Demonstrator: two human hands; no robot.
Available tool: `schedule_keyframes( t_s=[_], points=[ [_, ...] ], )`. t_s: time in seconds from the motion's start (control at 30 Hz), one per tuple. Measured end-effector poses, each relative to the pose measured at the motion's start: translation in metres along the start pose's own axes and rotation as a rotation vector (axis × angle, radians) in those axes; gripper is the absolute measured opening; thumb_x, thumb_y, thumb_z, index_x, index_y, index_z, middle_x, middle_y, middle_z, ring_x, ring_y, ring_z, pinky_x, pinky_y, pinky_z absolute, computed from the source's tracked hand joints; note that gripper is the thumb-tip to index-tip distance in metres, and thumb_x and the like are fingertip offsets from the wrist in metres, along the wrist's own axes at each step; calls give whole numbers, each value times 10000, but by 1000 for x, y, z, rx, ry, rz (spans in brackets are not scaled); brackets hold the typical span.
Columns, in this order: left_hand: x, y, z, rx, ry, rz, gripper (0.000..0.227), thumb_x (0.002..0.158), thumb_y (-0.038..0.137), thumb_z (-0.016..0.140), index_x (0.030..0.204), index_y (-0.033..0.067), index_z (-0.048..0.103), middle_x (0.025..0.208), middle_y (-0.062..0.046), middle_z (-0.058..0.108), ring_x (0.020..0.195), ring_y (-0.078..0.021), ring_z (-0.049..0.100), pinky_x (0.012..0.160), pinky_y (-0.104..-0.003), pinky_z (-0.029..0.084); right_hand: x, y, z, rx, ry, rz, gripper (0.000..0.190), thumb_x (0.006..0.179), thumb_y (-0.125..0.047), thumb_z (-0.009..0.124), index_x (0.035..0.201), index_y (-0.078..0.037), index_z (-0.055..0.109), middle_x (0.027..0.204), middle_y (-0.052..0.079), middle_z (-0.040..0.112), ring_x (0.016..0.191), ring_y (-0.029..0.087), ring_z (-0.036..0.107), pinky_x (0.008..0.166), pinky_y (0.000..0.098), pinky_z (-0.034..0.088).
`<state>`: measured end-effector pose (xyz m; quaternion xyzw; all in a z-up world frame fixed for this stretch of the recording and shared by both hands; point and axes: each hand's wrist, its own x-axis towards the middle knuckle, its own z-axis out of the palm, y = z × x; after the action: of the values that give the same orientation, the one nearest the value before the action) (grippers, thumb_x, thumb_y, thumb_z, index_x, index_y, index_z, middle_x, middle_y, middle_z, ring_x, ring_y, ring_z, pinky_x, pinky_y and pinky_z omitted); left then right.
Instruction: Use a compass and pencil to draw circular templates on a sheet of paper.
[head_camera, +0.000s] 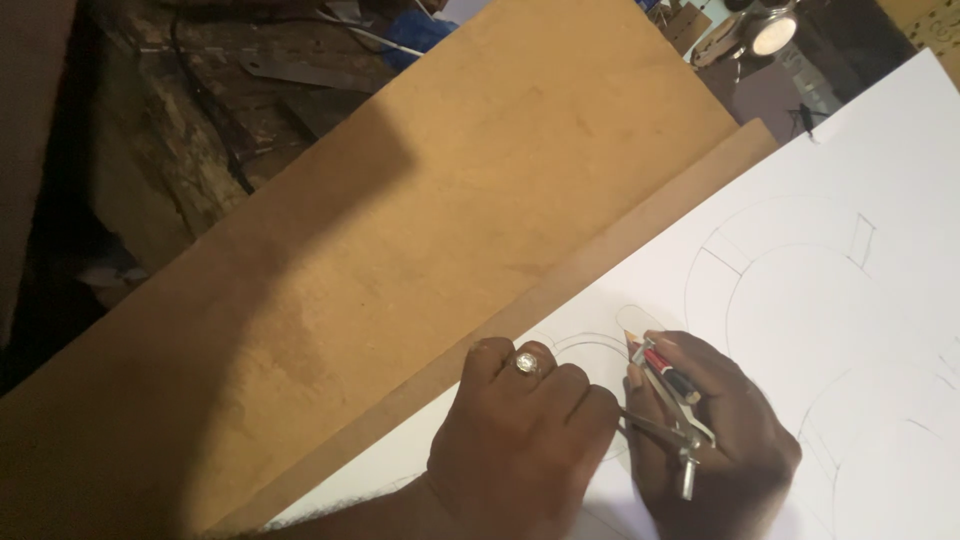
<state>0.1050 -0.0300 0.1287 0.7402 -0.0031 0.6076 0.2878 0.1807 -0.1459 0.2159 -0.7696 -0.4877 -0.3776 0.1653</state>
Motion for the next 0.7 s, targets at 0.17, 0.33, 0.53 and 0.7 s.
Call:
schedule_keyframes(
  t_s=[0.17, 0.33, 0.53, 0.7],
  points=[
    [2, -1, -4, 1, -11, 2, 44, 836, 162, 645, 828, 127, 620, 783, -37, 549, 814, -248, 581, 869, -463, 396, 1, 2, -6, -21, 0, -42, 202, 877, -60, 789, 1060, -6, 725, 1062, 138, 760, 967, 226, 773, 846, 325, 612],
    [3, 0, -9, -40, -45, -40, 19, 861, 141, 640, 849, 131, 652, 792, -38, 571, 825, -254, 584, 852, -463, 376, 1, 9, -22, -61, -46, -20, 173, 882, -6, 746, 1055, -12, 732, 1076, 139, 764, 984, 230, 770, 865, 327, 605],
    [11, 2, -10, -72, -168, -104, 42, 835, 133, 661, 809, 133, 695, 753, -33, 613, 802, -256, 588, 808, -467, 357, -4, 23, -40, -21, -160, 104, 181, 880, -1, 724, 1059, -7, 745, 1066, 138, 776, 1004, 227, 775, 870, 333, 599],
    [18, 4, -17, -23, -320, -121, 67, 810, 140, 652, 790, 128, 715, 746, -46, 640, 808, -267, 598, 803, -467, 358, -11, 28, -46, -35, -227, 175, 126, 871, -29, 743, 996, -22, 754, 1016, 123, 790, 967, 195, 788, 826, 319, 610]
  ],
)
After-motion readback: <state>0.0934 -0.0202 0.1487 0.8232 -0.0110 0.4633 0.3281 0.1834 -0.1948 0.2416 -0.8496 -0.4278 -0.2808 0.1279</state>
